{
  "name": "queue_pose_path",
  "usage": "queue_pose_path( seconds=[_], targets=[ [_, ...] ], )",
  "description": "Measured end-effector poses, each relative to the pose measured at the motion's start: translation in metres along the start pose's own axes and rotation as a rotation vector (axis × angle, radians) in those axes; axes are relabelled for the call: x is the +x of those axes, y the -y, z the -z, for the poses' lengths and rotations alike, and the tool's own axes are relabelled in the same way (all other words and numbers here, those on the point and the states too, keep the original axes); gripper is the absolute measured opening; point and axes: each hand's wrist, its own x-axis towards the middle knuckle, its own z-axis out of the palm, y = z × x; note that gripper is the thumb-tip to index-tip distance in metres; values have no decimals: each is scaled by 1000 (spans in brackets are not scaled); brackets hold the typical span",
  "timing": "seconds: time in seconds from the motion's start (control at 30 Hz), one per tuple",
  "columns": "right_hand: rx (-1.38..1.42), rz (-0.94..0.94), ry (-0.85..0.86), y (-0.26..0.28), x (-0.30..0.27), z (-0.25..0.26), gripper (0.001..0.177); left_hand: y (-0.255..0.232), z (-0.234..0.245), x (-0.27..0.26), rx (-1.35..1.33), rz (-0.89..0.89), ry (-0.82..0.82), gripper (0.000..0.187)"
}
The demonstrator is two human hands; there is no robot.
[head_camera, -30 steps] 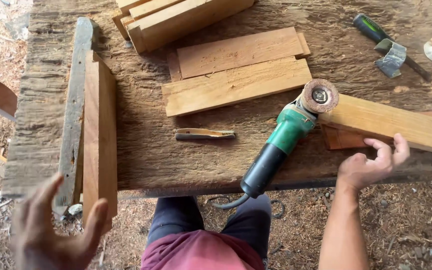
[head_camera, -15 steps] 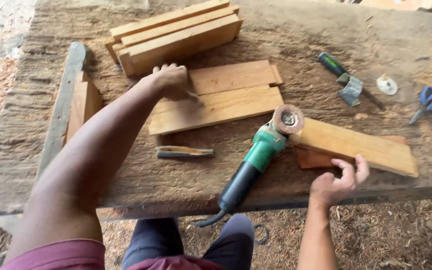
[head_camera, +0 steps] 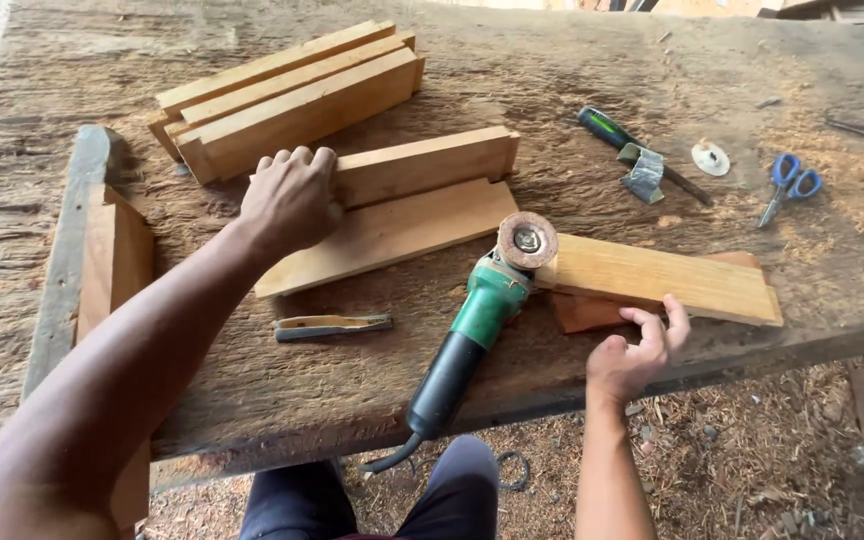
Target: The person uses a handheld angle grinder with a sanding disc to smooth the edges and surfaces of a rectangular wooden block. They hold the wood with one hand while operating the tool with the other, rotating the block to access different sides. After finishing, the person places the block on a wooden workbench alongside other pieces.
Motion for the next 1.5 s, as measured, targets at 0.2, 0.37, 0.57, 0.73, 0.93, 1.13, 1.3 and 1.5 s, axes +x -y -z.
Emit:
queue_pose_path(
  seconds=[0.2,0.37,0.57,0.73,0.93,1.13,1.3,1.5],
  targets=[
    [-63,8,-16,-7,-1,-2,26,-19,21,-4,-1,51,-24,40],
    [-84,10,-13,-21,-5,-4,26,-22,68,-6,-107,148,-11,41],
    [-76,8,-16,-36,-11,-10,29,-14,92,-20,-407,425,124,44],
    [-120,23,-6,-47,-12,-12,33,-5,99,-35,-745,610,200,49],
    [-58,145,-44,-43,-10,-15,37,-15,124,-55,-1013,754,342,46],
    [-45,126,-35,-44,-9,-14,37,-14,118,-63,-1204,674,416,41],
    [-34,90,-18,-38,-9,-11,38,-17,122,-68,-852,486,374,38],
    [-44,143,-39,-30,-6,-10,35,-12,57,-72,-250,57,-160,19]
  ],
)
